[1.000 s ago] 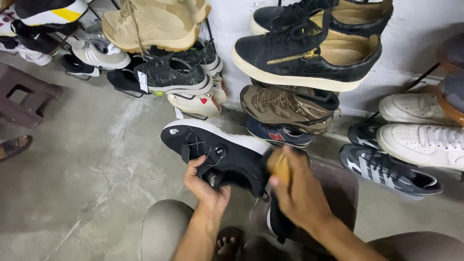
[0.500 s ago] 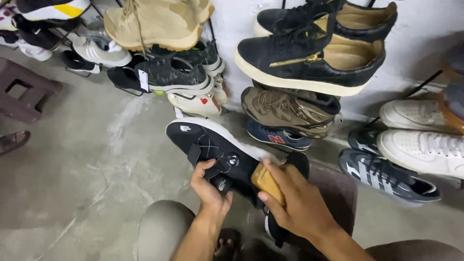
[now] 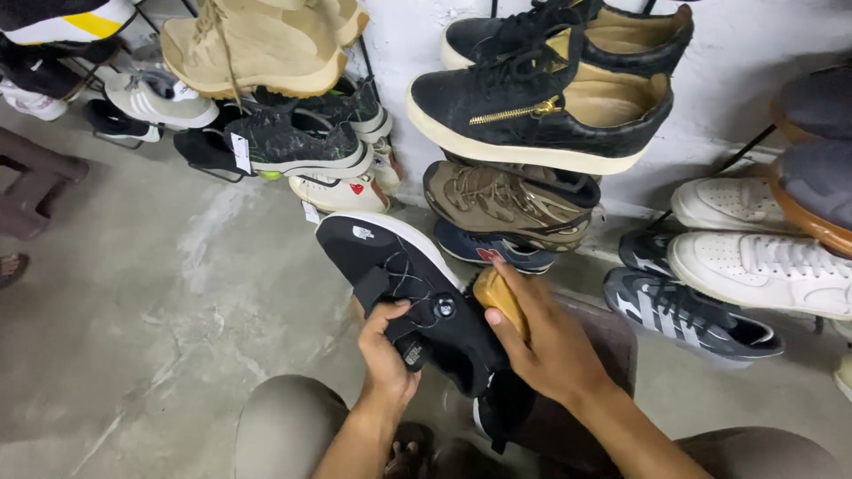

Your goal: Cleaning a black slip-on shoe by scrubbing it with a wooden-handled brush.

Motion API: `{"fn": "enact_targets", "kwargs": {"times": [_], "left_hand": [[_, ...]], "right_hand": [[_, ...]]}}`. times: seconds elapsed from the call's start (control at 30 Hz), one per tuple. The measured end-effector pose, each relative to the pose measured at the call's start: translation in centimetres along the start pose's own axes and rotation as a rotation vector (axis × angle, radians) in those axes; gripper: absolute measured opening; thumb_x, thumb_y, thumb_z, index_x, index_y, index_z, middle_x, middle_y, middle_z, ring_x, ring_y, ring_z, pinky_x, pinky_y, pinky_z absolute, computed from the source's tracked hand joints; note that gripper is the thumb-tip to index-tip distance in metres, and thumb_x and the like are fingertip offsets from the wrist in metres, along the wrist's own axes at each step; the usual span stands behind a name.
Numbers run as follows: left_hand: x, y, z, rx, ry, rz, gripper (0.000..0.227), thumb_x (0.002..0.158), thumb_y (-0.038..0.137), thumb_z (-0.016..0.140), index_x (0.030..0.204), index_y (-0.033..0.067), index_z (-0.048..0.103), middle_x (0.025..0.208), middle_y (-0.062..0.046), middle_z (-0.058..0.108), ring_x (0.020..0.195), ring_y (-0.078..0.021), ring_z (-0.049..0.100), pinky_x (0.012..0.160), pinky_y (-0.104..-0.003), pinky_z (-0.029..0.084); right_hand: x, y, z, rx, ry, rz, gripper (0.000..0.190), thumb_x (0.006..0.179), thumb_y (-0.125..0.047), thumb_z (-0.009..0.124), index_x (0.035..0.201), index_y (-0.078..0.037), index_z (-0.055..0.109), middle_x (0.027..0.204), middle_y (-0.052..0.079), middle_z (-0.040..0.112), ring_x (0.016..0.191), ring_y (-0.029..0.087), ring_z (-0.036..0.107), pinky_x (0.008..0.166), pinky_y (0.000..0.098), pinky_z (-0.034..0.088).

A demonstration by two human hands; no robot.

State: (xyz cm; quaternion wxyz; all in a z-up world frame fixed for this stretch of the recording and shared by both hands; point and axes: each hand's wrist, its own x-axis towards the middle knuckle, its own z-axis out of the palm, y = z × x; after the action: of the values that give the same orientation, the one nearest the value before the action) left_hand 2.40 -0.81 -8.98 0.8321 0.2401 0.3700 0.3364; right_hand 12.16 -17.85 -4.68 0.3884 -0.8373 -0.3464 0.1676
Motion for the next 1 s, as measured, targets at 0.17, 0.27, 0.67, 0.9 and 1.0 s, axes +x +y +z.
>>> {"fn": "enact_targets", "kwargs": {"times": [0.17, 0.27, 0.67, 0.9, 1.0], "left_hand": [[-1.6, 0.2, 1.0, 0.127, -0.049, 0.038, 0.042, 0.067, 0.002, 0.063, 0.108, 0.0114, 0.061, 0.096, -0.01, 0.065, 0.086, -0.0254, 0.063, 0.077, -0.04, 0.054], [-3.5, 1.3, 2.3, 0.312, -0.121, 0.058, 0.055, 0.064, 0.002, 0.064, 0.119, 0.0073, 0.061, 0.105, -0.013, 0.068, 0.095, -0.0277, 0.065, 0.085, -0.04, 0.054], [-3.7, -0.3, 1.0, 0.476, -0.336, 0.014, 0.082, 0.062, 0.0, 0.076, 0.138, 0.0101, 0.049, 0.11, -0.017, 0.07, 0.095, -0.0261, 0.068, 0.082, -0.038, 0.058], [-3.9, -1.7, 0.4, 0.591, -0.514, 0.088, 0.093, 0.067, -0.001, 0.072, 0.151, 0.0147, 0.035, 0.122, -0.014, 0.064, 0.094, -0.0189, 0.065, 0.076, -0.03, 0.058], [-4.2, -1.4, 0.1, 0.757, -0.562, 0.144, 0.098, 0.07, 0.011, 0.075, 0.156, 0.0129, 0.027, 0.134, -0.011, 0.062, 0.113, -0.0174, 0.065, 0.094, -0.03, 0.057]], "right_hand": [[-0.2, 0.4, 0.3, -0.059, -0.025, -0.12, 0.068, 0.097, -0.046, 0.051, 0.159, -0.02, 0.036, 0.111, 0.011, 0.059, 0.077, 0.025, 0.063, 0.063, 0.0383, 0.053], [0.4, 0.4, -0.1, -0.041, 0.034, -0.111, 0.068, 0.096, -0.045, 0.054, 0.159, -0.024, 0.036, 0.106, 0.008, 0.059, 0.074, 0.023, 0.062, 0.06, 0.0377, 0.049], [1.0, 2.6, -0.1, -0.153, 0.325, -0.329, 0.066, 0.093, -0.037, 0.071, 0.152, -0.023, 0.047, 0.109, 0.012, 0.06, 0.082, 0.026, 0.063, 0.06, 0.0388, 0.054], [1.0, 4.2, 0.4, -0.383, 0.429, -0.544, 0.068, 0.093, -0.047, 0.072, 0.152, -0.024, 0.047, 0.108, 0.01, 0.055, 0.08, 0.027, 0.062, 0.051, 0.0386, 0.054], [0.8, 4.5, 0.2, -0.397, 0.459, -0.557, 0.069, 0.089, -0.046, 0.077, 0.149, -0.027, 0.049, 0.114, 0.01, 0.056, 0.089, 0.028, 0.065, 0.055, 0.0377, 0.056]]}}
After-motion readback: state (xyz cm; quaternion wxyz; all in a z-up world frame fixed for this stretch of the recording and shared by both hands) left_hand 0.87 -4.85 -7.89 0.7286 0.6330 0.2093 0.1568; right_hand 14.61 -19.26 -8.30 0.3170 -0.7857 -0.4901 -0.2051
